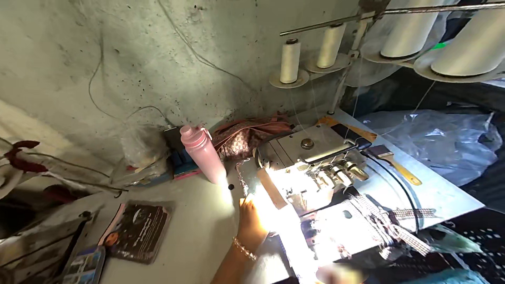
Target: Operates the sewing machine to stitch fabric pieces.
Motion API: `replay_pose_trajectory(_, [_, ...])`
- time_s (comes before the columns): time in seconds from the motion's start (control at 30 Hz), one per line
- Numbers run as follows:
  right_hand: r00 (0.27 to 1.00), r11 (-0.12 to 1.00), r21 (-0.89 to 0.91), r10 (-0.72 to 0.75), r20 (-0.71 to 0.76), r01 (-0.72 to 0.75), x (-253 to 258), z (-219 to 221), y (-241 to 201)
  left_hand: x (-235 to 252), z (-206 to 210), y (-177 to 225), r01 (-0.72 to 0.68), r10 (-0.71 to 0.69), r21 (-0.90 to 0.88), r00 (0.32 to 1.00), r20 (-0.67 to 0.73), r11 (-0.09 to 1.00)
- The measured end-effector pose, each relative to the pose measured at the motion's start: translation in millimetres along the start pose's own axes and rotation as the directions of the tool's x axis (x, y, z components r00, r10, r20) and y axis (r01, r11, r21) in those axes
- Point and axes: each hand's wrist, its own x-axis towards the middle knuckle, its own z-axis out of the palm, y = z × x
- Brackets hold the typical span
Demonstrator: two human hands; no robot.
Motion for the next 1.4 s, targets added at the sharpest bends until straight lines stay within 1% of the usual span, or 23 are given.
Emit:
replay_pose_trajectory(0.2, [1.000,0.993,0.119,-0.017,0.010,0.016,12.2,-1.2,-2.1,6.6,4.0,-1.4,0.010,-0.013,-0.040,0.997,-0.076,0.999])
replay_pose_trajectory(0.27, [1.000,0.991,0.132,-0.014,0.015,0.012,10.5,-1.2,-2.4,2.7,8.4,-1.1,0.006,-0.014,-0.063,0.992,-0.125,0.998])
replay_pose_trajectory(0.33, [1.000,0.994,0.106,-0.008,0.007,0.008,8.1,-1.5,-1.4,-3.0,13.5,2.3,-0.014,0.007,-0.034,0.978,-0.210,0.999])
replay_pose_trajectory(0.37, [1.000,0.996,0.090,-0.010,-0.003,0.010,7.2,-1.8,-0.8,-6.8,16.7,3.5,-0.038,0.039,0.007,0.966,-0.256,0.999])
replay_pose_trajectory(0.43, [1.000,0.997,0.069,-0.021,-0.007,0.021,6.9,-2.9,-0.6,-12.8,24.5,0.1,-0.147,0.184,0.134,0.921,-0.342,0.980])
replay_pose_trajectory(0.5, [1.000,0.999,0.044,-0.021,-0.021,0.021,7.2,-2.8,1.1,-15.8,30.3,-7.8,-0.222,0.291,0.218,0.884,-0.367,0.950])
replay_pose_trajectory(0.57, [0.999,1.000,0.016,-0.026,-0.036,0.026,7.9,-2.0,5.6,-17.3,30.2,-10.9,-0.252,0.325,0.239,0.880,-0.348,0.938])
replay_pose_trajectory(0.63, [0.997,0.999,0.016,-0.051,-0.055,0.052,10.7,0.8,12.5,-18.2,27.7,-12.8,-0.257,0.328,0.242,0.887,-0.325,0.936])
replay_pose_trajectory(0.73, [0.980,0.986,-0.032,-0.164,-0.112,0.161,17.5,7.3,20.4,-17.3,25.3,-14.9,-0.256,0.325,0.233,0.883,-0.339,0.938])
replay_pose_trajectory(0.8, [0.971,0.979,-0.075,-0.200,-0.132,0.192,22.0,7.7,20.5,-16.9,24.7,-11.7,-0.236,0.296,0.212,0.900,-0.319,0.948])
replay_pose_trajectory(0.87, [0.973,0.978,-0.100,-0.194,-0.125,0.182,30.0,4.9,17.0,-15.8,21.2,-8.5,-0.229,0.275,0.202,0.929,-0.247,0.952])
replay_pose_trajectory(0.93, [0.985,0.986,-0.105,-0.143,-0.092,0.133,38.6,0.9,8.3,-11.3,20.3,-8.8,-0.226,0.268,0.208,0.942,-0.201,0.952])
replay_pose_trajectory(1.0, [0.989,0.988,-0.106,-0.125,-0.079,0.117,47.8,1.6,1.8,-5.6,20.5,-14.3,-0.186,0.231,0.216,0.951,-0.207,0.958])
replay_pose_trajectory(1.07, [0.984,0.985,-0.108,-0.146,-0.100,0.135,56.5,5.1,1.1,0.7,18.8,-20.0,-0.120,0.159,0.184,0.964,-0.215,0.976])
replay_pose_trajectory(1.13, [0.977,0.983,-0.087,-0.172,-0.129,0.162,62.7,9.5,4.6,9.8,15.3,-22.8,-0.091,0.128,0.174,0.968,-0.215,0.980])
replay_pose_trajectory(1.2, [0.969,0.980,-0.064,-0.194,-0.153,0.186,67.0,13.3,7.7,19.9,10.6,-24.6,-0.082,0.128,0.215,0.969,-0.210,0.973])
replay_pose_trajectory(1.3, [0.963,0.978,-0.045,-0.210,-0.168,0.205,71.4,16.9,7.2,30.7,6.6,-27.4,-0.126,0.185,0.257,0.957,-0.222,0.958])
replay_pose_trajectory(1.33, [0.963,0.977,-0.047,-0.211,-0.165,0.206,72.9,17.7,6.0,33.4,4.0,-25.7,-0.110,0.169,0.274,0.965,-0.202,0.955])
replay_pose_trajectory(1.4, [0.956,0.974,-0.075,-0.226,-0.184,0.216,77.4,20.3,5.3,39.1,-0.6,-21.9,-0.029,0.079,0.309,0.986,-0.149,0.951])
